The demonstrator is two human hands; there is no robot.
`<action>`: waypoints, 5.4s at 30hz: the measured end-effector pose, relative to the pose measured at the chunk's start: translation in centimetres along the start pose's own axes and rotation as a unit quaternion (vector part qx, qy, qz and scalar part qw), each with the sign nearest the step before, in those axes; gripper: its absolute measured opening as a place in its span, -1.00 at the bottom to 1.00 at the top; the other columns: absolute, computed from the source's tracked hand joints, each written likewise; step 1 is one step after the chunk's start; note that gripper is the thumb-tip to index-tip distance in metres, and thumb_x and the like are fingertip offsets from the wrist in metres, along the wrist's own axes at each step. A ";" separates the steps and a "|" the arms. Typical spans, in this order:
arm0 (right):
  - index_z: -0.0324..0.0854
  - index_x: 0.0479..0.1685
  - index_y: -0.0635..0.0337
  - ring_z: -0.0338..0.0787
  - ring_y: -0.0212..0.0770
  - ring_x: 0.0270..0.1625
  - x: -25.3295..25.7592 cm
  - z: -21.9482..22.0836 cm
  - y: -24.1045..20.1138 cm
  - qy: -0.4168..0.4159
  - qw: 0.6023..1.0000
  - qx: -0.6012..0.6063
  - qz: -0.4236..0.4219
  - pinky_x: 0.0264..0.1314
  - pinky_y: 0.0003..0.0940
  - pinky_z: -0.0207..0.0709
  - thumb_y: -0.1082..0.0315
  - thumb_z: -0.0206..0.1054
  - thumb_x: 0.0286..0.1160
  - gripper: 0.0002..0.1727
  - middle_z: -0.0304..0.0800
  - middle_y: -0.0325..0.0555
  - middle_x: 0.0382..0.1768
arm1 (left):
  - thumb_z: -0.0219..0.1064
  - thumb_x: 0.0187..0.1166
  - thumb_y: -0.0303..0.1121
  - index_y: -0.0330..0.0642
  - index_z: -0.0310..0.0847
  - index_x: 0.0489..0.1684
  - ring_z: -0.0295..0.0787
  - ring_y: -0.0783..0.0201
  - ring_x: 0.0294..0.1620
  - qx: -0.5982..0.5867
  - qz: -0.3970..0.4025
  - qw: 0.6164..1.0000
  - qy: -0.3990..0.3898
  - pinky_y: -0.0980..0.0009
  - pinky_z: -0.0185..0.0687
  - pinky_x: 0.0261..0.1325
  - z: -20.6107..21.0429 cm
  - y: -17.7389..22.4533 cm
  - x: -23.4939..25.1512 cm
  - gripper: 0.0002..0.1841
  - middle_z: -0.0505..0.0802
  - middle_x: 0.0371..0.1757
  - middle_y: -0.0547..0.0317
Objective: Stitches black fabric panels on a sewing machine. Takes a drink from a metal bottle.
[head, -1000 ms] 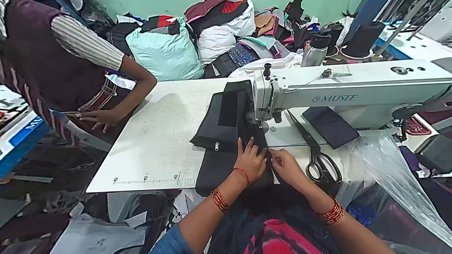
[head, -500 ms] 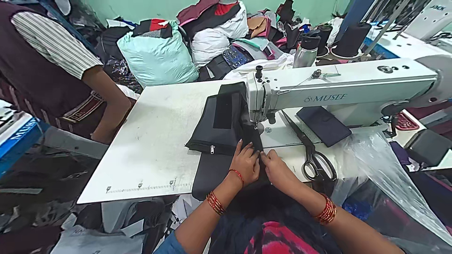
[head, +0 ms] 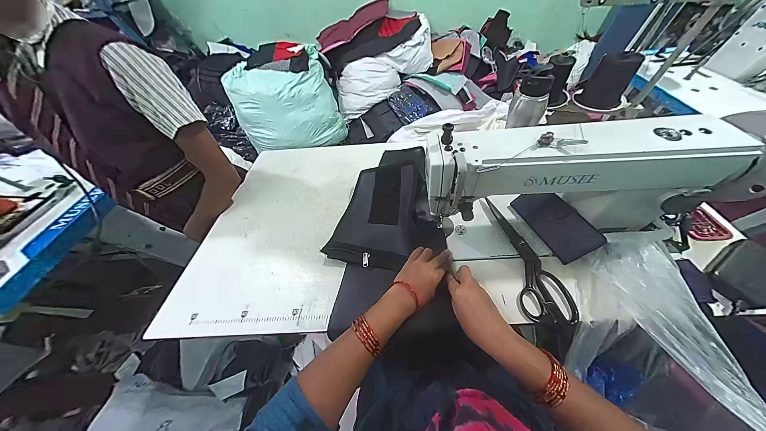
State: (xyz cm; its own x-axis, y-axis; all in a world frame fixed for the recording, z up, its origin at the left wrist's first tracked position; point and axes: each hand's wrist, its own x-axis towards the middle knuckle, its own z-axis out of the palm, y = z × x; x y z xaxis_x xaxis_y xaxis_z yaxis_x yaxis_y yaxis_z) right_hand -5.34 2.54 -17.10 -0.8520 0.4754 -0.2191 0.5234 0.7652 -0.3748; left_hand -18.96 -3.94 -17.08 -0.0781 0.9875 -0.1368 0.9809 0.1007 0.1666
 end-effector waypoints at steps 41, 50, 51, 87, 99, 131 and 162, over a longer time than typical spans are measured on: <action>0.33 0.69 0.40 0.67 0.18 0.39 7.9 -2.7 0.4 -0.011 0.998 0.051 0.020 0.46 -0.14 0.53 0.57 -0.05 0.71 -0.46 0.48 0.39 0.46 | 0.15 0.48 -0.60 -0.39 0.73 0.31 0.65 -0.11 0.55 -0.087 0.063 0.980 0.168 -0.05 0.07 0.83 1.5 -7.5 4.3 -0.56 0.81 0.38 -0.18; 0.47 0.58 0.42 0.67 0.17 0.38 7.8 -3.1 1.6 0.008 0.990 0.138 0.002 0.52 -0.11 0.47 0.53 0.06 0.70 -0.52 0.60 0.41 0.35 | -0.07 0.84 -0.13 -0.28 0.09 0.86 -0.38 0.02 0.98 -0.154 -0.165 0.973 -0.050 -0.24 -0.65 0.87 -1.1 -0.8 1.7 -0.36 0.09 0.94 0.01; 0.47 0.58 0.41 0.68 0.13 0.35 7.9 -3.2 1.9 0.007 0.987 0.158 0.000 0.51 -0.15 0.47 0.53 0.06 0.70 -0.52 0.64 0.38 0.33 | -0.02 0.81 -0.03 -0.24 -0.05 0.91 -0.48 0.04 0.98 -0.159 -0.181 0.969 -0.061 -0.32 -0.66 0.84 -0.9 -0.3 1.3 -0.27 -0.04 0.97 0.06; 0.55 0.52 0.36 0.72 0.12 0.21 4.8 -2.2 0.7 -0.006 0.998 0.063 0.023 0.32 -0.18 0.59 0.55 0.02 0.68 -0.53 0.56 0.37 0.29 | 0.08 0.61 -0.46 -0.35 0.77 0.24 0.45 -0.06 0.69 -0.251 -0.130 0.954 0.096 0.12 0.20 0.78 -0.5 -1.6 0.7 -0.61 0.69 0.53 -0.18; 0.55 0.51 0.39 0.78 0.11 0.12 4.8 -1.2 0.5 0.022 0.998 0.056 0.018 0.23 -0.18 0.66 0.55 0.04 0.69 -0.55 0.59 0.34 0.26 | 0.01 0.68 -0.33 -0.22 0.33 0.75 -0.02 -0.08 0.91 -0.130 -0.058 0.990 -0.019 -0.19 -0.13 0.82 0.0 -3.0 1.5 -0.41 0.30 0.87 0.10; 0.69 0.10 0.61 0.62 0.60 0.36 -1.9 -7.8 22.0 0.406 0.907 -0.049 0.105 0.48 0.40 0.38 0.68 0.02 0.60 -0.67 0.67 0.65 0.19 | 0.05 0.68 -0.31 -0.26 0.42 0.68 0.19 -0.15 0.84 -0.117 -0.049 0.991 0.044 -0.17 -0.08 0.83 0.4 -4.6 3.1 -0.44 0.48 0.74 -0.10; 0.64 0.33 0.51 0.55 0.50 0.54 -2.2 -3.5 23.8 0.491 0.868 -0.051 0.049 0.66 0.23 0.32 0.68 -0.04 0.56 -0.54 0.64 0.52 0.39 | 0.08 0.63 -0.29 -0.27 0.42 0.68 0.22 -0.12 0.82 -0.111 -0.050 0.991 0.049 -0.18 -0.03 0.81 0.7 -4.4 2.9 -0.41 0.50 0.73 -0.07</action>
State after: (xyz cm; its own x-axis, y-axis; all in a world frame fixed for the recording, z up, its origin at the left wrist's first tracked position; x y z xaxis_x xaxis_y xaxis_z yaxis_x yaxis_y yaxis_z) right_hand 9.00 21.21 -22.41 -0.4093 0.6427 0.6476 0.6341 0.7108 -0.3046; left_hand -23.34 -1.64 -18.85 -0.2008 0.9772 -0.0694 0.9046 0.2122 0.3698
